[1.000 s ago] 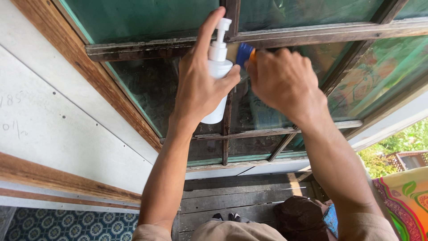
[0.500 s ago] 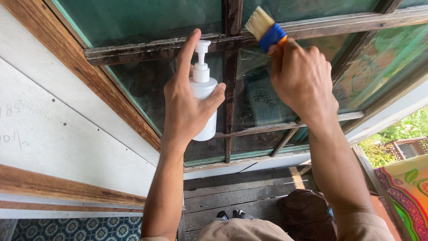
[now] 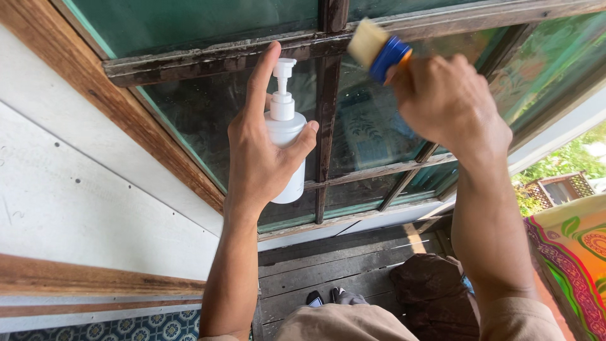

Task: The person applies liquid from a white pump bottle to the wooden frames of a window and scrubs the wood with a brush.

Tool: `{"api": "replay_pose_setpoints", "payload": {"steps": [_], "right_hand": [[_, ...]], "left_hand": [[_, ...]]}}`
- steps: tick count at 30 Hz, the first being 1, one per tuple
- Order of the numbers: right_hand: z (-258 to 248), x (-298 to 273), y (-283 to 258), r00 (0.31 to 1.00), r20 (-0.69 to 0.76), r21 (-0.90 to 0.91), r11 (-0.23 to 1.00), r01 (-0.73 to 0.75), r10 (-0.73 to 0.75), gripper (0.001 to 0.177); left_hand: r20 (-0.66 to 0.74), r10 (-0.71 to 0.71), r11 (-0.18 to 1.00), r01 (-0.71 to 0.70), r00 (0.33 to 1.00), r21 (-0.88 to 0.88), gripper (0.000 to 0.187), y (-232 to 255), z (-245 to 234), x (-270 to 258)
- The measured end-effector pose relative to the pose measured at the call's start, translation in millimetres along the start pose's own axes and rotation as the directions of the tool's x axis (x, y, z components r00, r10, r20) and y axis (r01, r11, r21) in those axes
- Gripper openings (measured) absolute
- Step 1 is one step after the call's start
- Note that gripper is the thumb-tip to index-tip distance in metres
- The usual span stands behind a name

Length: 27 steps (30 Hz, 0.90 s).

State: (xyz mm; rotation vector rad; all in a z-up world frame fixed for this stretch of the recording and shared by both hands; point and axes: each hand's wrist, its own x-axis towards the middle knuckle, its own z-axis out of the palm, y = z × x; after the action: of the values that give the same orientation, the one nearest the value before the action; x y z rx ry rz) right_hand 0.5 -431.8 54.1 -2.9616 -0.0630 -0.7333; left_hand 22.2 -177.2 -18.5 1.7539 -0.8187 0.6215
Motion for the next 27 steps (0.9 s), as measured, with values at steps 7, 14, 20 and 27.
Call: {"api": "replay_pose_setpoints", "payload": {"steps": [7,14,20,27], "right_hand": [[-21.8,5.7,5.9,0.939,0.166,-0.004,0.952,-0.306,0.302,0.048],[-15.8,-4.2,9.8,0.971,0.183,-0.027,0.988,-0.153,0.155,0.046],[-36.0,9.1,24.6,0.977,-0.007,-0.082,0.974,-0.211,0.212,0.040],[-47.0,17.9,39.5,0.881,0.321,-0.208,0.934,-0.291,0.347,0.039]], "left_hand": [[0.058,0.016,0.999,-0.014,0.998,-0.039,0.087,-3.9,7.8,1.0],[0.076,0.043,0.997,-0.038,0.996,-0.067,0.087,-0.2,18.6,9.0],[0.105,-0.025,0.993,0.037,0.994,-0.114,0.088,7.4,28.8,15.2],[0.146,-0.069,0.991,0.084,0.987,-0.100,0.089,12.0,41.1,19.0]]}}
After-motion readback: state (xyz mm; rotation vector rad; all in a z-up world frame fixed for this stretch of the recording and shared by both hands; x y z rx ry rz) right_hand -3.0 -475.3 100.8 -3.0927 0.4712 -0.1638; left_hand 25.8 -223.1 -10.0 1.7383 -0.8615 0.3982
